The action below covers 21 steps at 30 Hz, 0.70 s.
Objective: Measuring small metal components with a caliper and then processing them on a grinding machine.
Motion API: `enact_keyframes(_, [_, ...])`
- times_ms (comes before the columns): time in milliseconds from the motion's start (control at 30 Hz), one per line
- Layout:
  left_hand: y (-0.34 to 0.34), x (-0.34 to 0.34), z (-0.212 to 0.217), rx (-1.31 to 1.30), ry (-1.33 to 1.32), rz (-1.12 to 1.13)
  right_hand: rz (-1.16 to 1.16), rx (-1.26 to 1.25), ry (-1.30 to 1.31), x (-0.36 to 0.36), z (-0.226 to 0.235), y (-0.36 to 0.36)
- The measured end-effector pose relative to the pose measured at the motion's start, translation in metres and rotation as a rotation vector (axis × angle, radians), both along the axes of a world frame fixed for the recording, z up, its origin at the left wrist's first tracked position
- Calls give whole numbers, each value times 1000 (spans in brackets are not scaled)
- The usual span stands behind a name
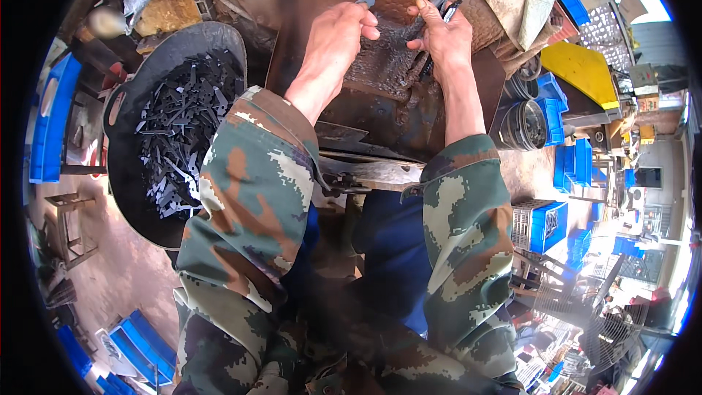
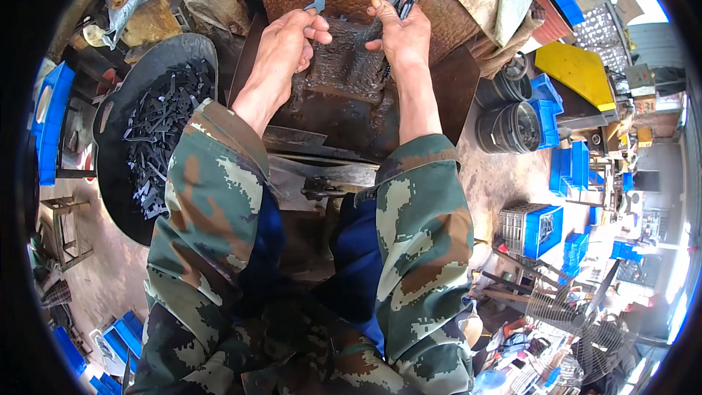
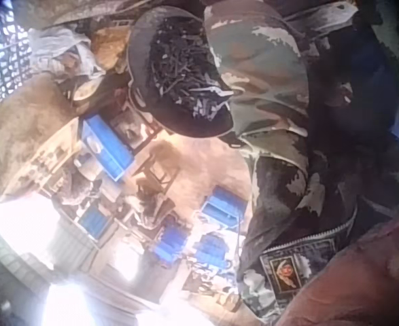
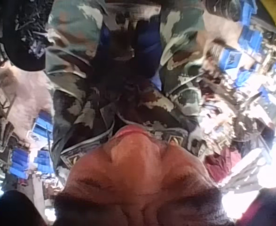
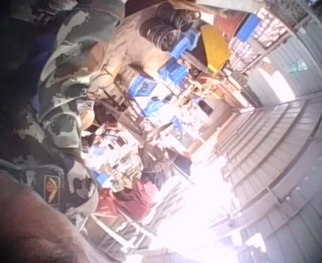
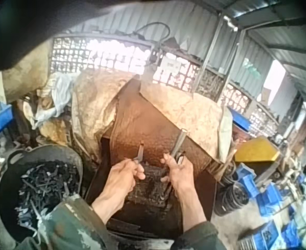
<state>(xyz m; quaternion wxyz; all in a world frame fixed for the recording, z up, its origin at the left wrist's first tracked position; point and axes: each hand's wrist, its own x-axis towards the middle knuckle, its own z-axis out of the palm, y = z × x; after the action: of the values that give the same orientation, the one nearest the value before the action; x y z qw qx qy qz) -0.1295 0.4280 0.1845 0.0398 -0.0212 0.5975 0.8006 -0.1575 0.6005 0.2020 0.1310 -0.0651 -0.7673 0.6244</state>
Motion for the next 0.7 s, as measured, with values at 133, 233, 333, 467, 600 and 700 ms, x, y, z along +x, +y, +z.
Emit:
enact_keyframes(133, [2, 2, 0, -1, 13, -4, -2, -1, -6, 0, 2, -3])
enact_keyframes(233, [7, 2, -4, 2, 10, -14, -17, 11, -15, 3, 1, 2])
enact_keyframes(333, [-1, 3, -2, -4, 7, 4, -4, 6, -9, 3, 4, -5])
enact_keyframes(467, [-1, 4, 0, -15, -5, 9, -8, 14, -7, 3, 2, -1])
enact_keyframes(600, [-6, 5, 1, -36, 2, 11, -1, -2, -4, 1, -1, -1])
enact_keyframes(700, [-10, 4, 4, -65, 49, -27, 4, -15, -1, -2, -3, 1])
